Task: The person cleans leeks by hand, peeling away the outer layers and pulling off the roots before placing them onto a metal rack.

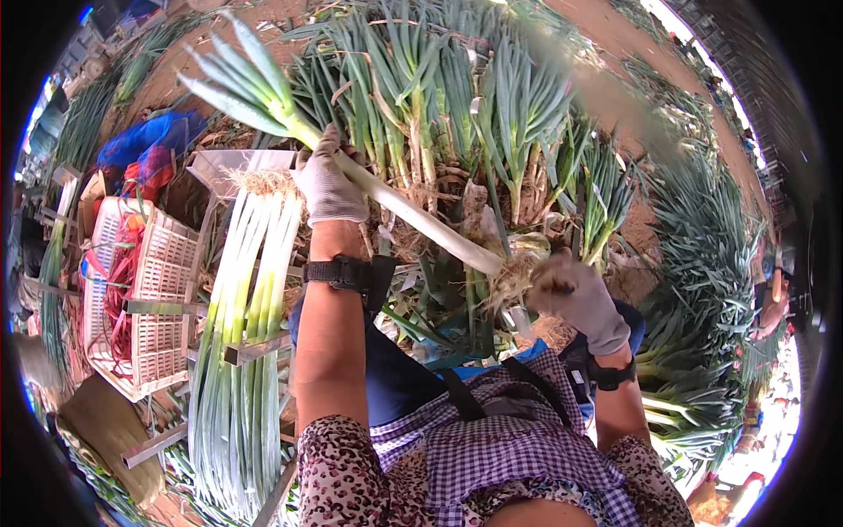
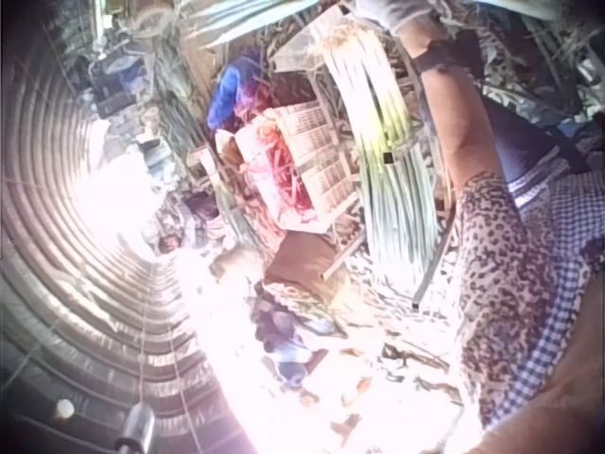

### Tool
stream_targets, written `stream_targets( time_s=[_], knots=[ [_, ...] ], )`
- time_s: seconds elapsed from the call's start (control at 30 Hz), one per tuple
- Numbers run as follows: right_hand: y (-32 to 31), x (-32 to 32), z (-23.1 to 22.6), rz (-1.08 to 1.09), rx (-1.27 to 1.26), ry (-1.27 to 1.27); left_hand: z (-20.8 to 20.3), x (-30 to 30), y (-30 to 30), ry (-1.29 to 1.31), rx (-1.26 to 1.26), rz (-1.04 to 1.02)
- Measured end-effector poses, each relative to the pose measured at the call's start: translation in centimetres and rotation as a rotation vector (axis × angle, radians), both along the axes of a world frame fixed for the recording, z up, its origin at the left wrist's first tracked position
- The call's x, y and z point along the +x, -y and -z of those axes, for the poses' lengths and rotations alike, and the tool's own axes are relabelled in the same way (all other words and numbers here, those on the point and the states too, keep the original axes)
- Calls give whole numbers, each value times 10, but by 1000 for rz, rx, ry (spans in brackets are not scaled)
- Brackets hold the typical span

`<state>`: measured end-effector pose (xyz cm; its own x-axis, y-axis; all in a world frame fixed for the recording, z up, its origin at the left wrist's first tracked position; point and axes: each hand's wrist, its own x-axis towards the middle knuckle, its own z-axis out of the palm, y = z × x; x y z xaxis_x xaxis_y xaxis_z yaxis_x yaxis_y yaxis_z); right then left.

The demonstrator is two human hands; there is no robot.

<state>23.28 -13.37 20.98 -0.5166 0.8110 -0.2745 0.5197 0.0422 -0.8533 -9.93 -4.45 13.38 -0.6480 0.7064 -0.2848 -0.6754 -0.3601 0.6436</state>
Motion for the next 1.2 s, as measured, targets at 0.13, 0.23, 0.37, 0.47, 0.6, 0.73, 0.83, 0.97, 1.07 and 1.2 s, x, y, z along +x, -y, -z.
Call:
stream_targets(
  time_s=[0.13,0.23,0.37,0.47,0.6,0.73,0.83,0.97,1.07,1.2],
  knots=[
    [-4,-62,-2,14,609,103,9,-1,5,-4,30,-2],
    [-16,-70,5,8,649,165,-3,9,11,38,74,106],
    [-29,-65,23,56,316,42,4,-5,15,190,335,231],
    [-27,-70,15,-8,462,145,4,-6,16,164,273,198],
    [-26,-79,12,2,378,118,8,-10,17,123,275,245],
    [-27,-79,24,-65,386,133,16,-7,12,147,312,199],
    [-25,-80,27,-104,444,174,13,-1,10,152,303,193],
    [-18,-89,26,6,503,145,11,-4,7,190,363,205],
    [-17,-88,33,-65,516,134,16,-5,7,202,383,207],
    [-18,-88,43,-79,736,152,17,-6,4,199,357,216]
  ],
)
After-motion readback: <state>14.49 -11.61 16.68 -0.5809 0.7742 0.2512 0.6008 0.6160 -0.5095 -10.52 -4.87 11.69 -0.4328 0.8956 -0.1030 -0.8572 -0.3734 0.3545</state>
